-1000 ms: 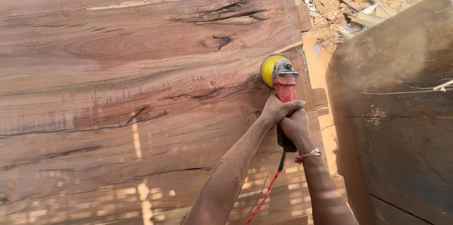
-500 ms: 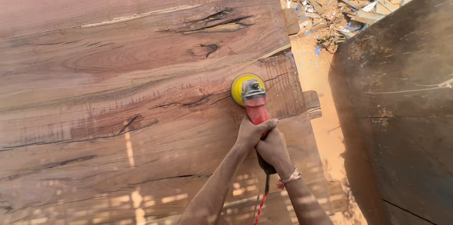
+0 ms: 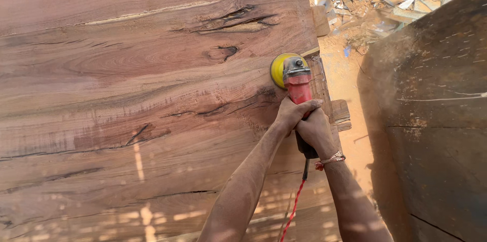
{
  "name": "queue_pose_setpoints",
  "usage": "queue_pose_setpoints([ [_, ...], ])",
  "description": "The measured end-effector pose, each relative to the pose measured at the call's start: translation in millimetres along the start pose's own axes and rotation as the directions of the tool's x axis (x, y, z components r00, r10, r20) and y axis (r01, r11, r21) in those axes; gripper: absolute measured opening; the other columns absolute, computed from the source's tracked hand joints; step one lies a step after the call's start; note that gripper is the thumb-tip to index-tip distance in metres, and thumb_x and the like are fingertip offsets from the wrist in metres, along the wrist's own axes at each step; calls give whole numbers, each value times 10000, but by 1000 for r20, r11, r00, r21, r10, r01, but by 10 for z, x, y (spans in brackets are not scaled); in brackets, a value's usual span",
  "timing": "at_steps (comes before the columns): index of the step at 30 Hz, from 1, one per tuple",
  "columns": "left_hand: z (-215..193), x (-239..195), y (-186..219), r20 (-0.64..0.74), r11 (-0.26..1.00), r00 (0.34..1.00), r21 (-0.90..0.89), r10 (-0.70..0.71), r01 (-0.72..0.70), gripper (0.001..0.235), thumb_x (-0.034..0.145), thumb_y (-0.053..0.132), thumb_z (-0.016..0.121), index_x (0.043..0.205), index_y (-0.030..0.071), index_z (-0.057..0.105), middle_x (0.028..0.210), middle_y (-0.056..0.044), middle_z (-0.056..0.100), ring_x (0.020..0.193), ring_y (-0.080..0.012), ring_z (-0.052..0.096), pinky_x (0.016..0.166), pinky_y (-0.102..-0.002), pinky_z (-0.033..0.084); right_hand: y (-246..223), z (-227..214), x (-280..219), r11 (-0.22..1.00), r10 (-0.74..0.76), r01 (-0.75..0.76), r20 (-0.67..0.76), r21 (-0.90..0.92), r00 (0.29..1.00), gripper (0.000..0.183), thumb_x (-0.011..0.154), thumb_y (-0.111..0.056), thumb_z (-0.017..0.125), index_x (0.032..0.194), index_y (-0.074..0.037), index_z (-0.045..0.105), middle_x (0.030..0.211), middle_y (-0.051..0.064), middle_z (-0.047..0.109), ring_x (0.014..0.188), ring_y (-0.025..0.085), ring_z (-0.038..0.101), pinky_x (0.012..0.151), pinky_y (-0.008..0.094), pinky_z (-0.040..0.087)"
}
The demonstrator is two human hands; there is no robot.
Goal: The person uses a handheld electric sander to smooth the surface of a large wooden plank. They move the tool across the wood in various directions to even out the surface.
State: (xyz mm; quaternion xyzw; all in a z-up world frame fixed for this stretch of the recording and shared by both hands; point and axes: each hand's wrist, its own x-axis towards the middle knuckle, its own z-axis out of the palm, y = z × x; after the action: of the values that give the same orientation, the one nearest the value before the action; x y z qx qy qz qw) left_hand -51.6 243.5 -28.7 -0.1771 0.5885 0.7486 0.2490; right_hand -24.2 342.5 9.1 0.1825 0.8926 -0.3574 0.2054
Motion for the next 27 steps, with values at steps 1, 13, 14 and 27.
queue_pose_setpoints([
  [1, 120, 33, -40, 13, 1000, 1000, 29, -7, 7, 463, 689, 409, 856, 944, 76, 657, 855, -47, 700, 718, -129, 683, 616, -306, 570, 128, -78, 9, 1000, 12, -13, -35, -21, 999, 351, 727, -266, 781, 917, 26, 730, 816, 219, 745, 812, 337, 745, 712, 447, 567],
  [13, -103, -509, -363, 113, 994, 993, 111, -22, 9, 369, 713, 324, 874, 863, 55, 670, 807, -17, 679, 699, -89, 634, 634, -288, 540, 450, 438, -591, 968, 87, -70, -59, 241, 994, 413, 714, -241, 770, 1022, 16, 673, 819, 207, 751, 784, 323, 761, 682, 437, 580],
  [14, -236, -691, -382, 46, 999, 999, 34, 16, -18, 350, 750, 315, 859, 879, 63, 654, 813, -3, 661, 707, -76, 621, 644, -278, 540, 334, 469, -676, 985, 37, -35, -8, 169, 999, 442, 687, -228, 795, 1036, 6, 658, 827, 220, 749, 816, 352, 753, 703, 453, 578],
  [27, 57, -741, -535, -67, 994, 997, 107, 33, -25, 497, 749, 384, 858, 974, -14, 662, 909, -77, 720, 787, -122, 673, 725, -301, 570, 506, 206, -682, 996, 2, -7, 59, 86, 998, 332, 787, -244, 696, 981, 26, 682, 789, 228, 745, 791, 341, 769, 690, 461, 581],
])
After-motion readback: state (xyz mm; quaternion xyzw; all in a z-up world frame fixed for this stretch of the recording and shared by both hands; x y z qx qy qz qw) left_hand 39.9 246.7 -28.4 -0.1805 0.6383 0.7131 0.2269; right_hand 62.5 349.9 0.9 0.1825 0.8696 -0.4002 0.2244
